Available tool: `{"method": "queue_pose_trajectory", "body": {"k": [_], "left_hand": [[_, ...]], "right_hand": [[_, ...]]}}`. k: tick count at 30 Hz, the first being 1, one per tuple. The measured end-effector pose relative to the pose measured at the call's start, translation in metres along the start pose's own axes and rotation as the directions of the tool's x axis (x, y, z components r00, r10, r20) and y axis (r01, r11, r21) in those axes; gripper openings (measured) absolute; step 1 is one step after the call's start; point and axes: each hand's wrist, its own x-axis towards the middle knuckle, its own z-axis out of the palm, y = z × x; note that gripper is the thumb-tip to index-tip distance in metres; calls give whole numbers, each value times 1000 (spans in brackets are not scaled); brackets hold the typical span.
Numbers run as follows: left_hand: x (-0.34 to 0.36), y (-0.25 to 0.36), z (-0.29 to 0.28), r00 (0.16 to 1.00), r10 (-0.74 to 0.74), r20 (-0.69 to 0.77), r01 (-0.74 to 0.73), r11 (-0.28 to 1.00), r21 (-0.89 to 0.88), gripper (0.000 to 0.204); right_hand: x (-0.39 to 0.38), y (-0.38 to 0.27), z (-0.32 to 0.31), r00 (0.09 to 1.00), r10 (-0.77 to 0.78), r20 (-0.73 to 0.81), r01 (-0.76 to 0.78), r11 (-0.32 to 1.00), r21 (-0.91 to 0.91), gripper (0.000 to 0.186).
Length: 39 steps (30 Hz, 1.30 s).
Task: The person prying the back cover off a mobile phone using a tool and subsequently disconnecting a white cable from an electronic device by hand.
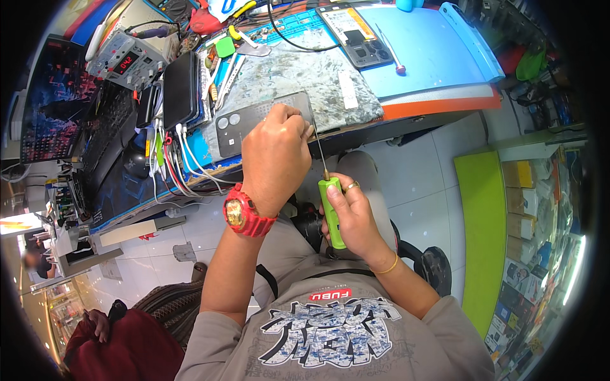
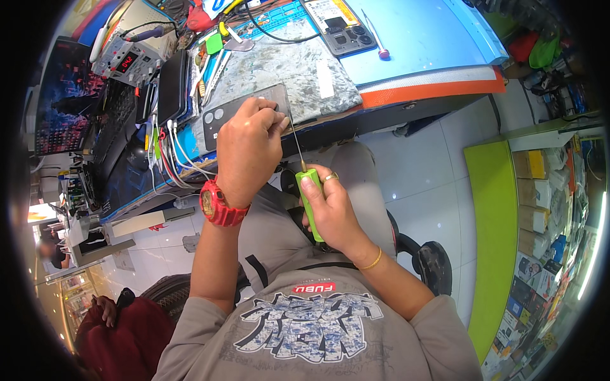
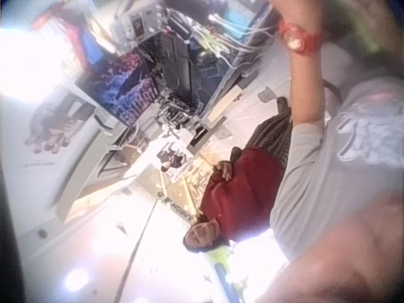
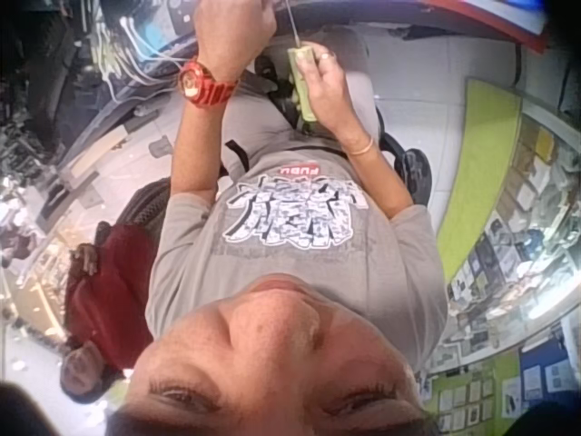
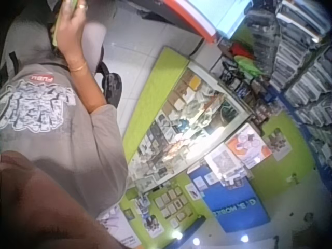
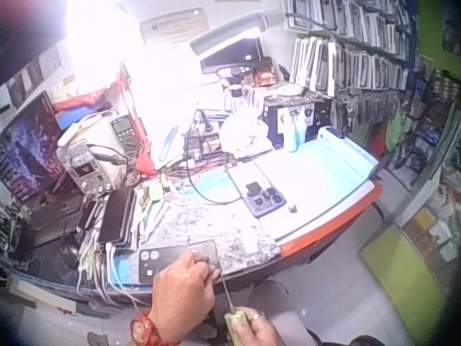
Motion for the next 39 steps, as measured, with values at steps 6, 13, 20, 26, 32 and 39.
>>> {"method": "queue_pose_trajectory", "body": {"k": [6, 13, 20, 26, 32, 39], "left_hand": [[0, 3, -4, 999, 3, 39, -4, 1000, 15, 9], [-7, 3, -2, 999, 41, -2, -41, 999, 33, 25], [-16, -17, 13, 981, 139, -136, -142, 990, -15, 23], [-15, -18, 9, 982, 155, -107, -158, 987, -16, 20], [-14, -19, 9, 978, 180, -101, -180, 984, 8, 20], [-13, -18, 9, 980, 172, -99, -172, 985, 9, 20]], "right_hand": [[0, -18, -18, 992, -101, -74, 64, 915, -398, 43], [-2, -47, -50, 932, -362, 33, 254, 584, -771, 47], [-6, -54, -53, 931, -358, 79, 281, 558, -781, 46], [-5, -58, -58, 938, -334, 96, 278, 556, -783, 46], [-7, -66, -61, 954, -281, 106, 249, 543, -802, 45], [-3, -67, -62, 948, -299, 109, 262, 536, -802, 44]]}}
